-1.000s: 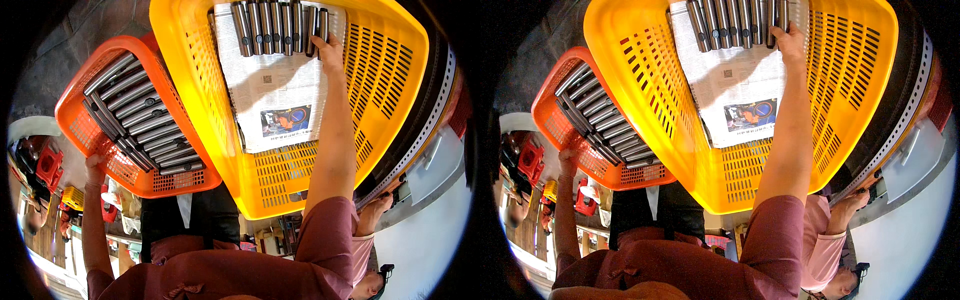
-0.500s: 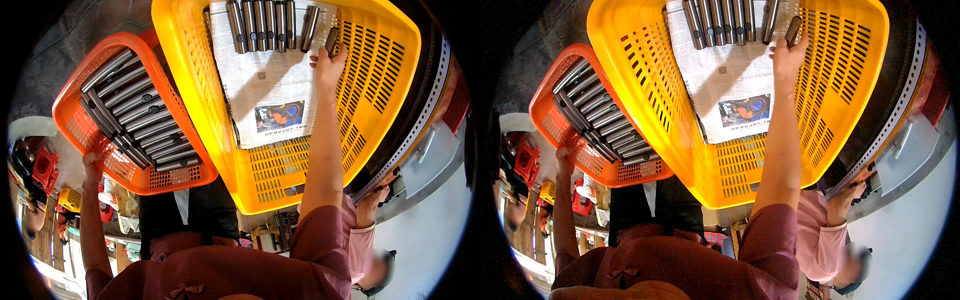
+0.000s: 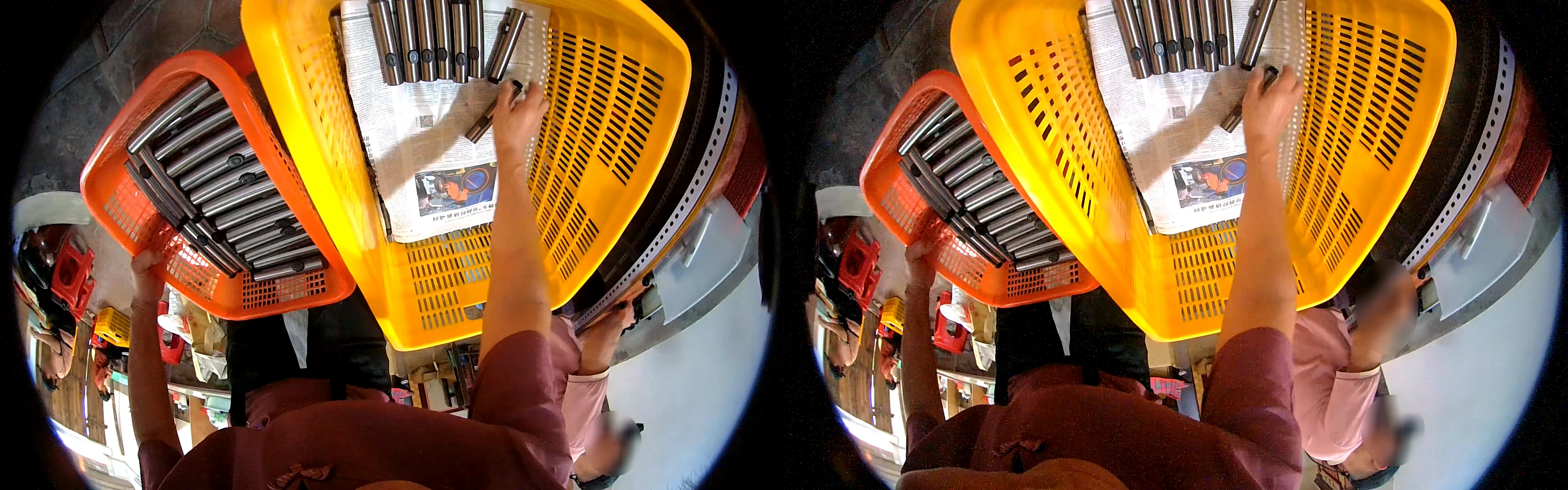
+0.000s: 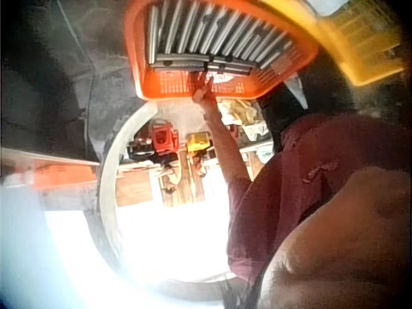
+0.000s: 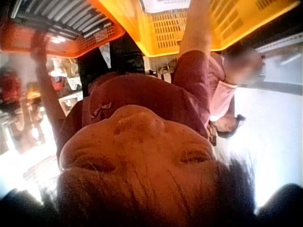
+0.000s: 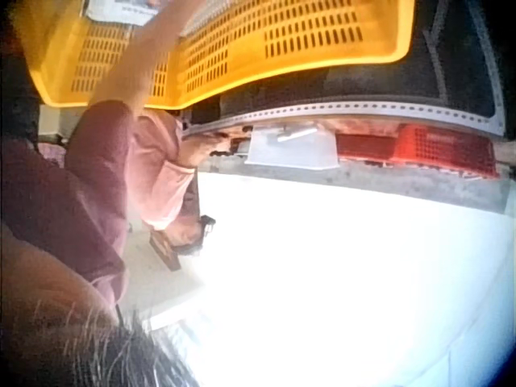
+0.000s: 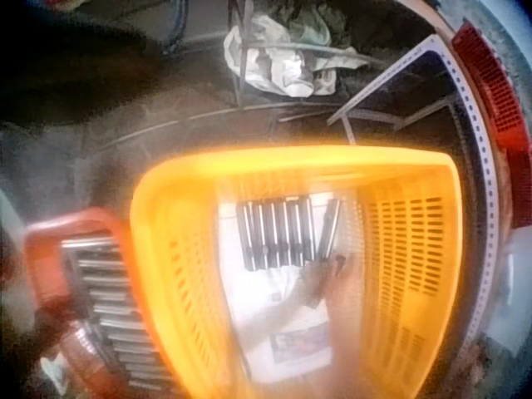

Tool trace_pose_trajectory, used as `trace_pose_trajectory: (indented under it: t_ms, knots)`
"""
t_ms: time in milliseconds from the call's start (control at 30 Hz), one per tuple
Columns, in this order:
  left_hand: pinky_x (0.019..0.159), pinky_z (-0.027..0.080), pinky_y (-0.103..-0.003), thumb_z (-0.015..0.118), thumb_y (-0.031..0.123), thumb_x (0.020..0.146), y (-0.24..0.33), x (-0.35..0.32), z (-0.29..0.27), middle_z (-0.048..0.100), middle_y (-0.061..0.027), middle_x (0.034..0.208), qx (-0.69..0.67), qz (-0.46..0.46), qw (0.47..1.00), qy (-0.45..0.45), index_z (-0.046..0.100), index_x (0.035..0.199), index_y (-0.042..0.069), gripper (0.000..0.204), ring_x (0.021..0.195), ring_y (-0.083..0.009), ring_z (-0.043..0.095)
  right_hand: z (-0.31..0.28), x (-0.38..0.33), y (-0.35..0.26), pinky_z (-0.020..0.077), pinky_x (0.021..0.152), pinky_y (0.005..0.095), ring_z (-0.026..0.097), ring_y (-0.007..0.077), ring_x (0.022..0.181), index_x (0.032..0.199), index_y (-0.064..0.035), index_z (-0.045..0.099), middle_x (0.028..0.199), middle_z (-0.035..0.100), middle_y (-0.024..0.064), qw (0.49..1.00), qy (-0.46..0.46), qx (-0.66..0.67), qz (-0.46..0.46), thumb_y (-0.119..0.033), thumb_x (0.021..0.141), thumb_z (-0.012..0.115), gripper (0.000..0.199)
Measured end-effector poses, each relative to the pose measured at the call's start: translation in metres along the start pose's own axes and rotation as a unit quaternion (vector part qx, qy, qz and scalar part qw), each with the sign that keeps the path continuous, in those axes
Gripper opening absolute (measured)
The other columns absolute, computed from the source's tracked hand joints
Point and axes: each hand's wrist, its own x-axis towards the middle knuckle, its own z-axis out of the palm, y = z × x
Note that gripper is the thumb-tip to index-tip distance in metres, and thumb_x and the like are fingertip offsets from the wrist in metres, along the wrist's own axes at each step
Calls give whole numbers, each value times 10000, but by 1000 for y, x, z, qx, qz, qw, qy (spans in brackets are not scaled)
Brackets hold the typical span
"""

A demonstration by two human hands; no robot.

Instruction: The person transfers cylindrical metal rods from an orange basket into a yellow basket lined with newspaper, arranging them in neat rows. The person then moves to a table and repeats the transfer process with another set of rods.

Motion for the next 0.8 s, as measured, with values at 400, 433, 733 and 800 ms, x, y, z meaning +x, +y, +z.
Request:
trace_pose_trajectory:
  t_ms: [400,433,733,800]
  knots:
    - [1047,401,-461,501,63,593,0,1,-1,455,-144,1391,-23,15,999,-23,383,1395,5,812,1289,-320,434,-7,100,-44,542,776,452,598,353,1037,1144,-160,588,1182,588,142,924,-201,-265,-191,-138,811,600,334]
    - [1044,403,-459,502,59,592,1,1,1,461,-144,1384,-23,12,999,-22,385,1393,4,811,1282,-318,442,-14,95,-44,549,770,444,587,343,1064,1157,-197,586,1223,564,121,905,-185,-297,-242,-90,815,577,358]
    - [1031,419,-419,485,62,601,-1,3,-9,494,-138,1345,-17,7,1000,-19,407,1371,-7,777,1241,-283,482,16,61,-13,465,884,449,522,414,1018,1094,68,551,1180,489,264,993,-26,41,-109,-134,863,615,313]
    - [1036,415,-410,486,61,598,0,3,-8,495,-134,1345,-10,13,1000,-8,408,1372,-2,780,1245,-282,478,24,63,-11,462,846,464,524,418,943,991,103,571,1031,548,288,996,-63,34,-59,-170,834,663,328]
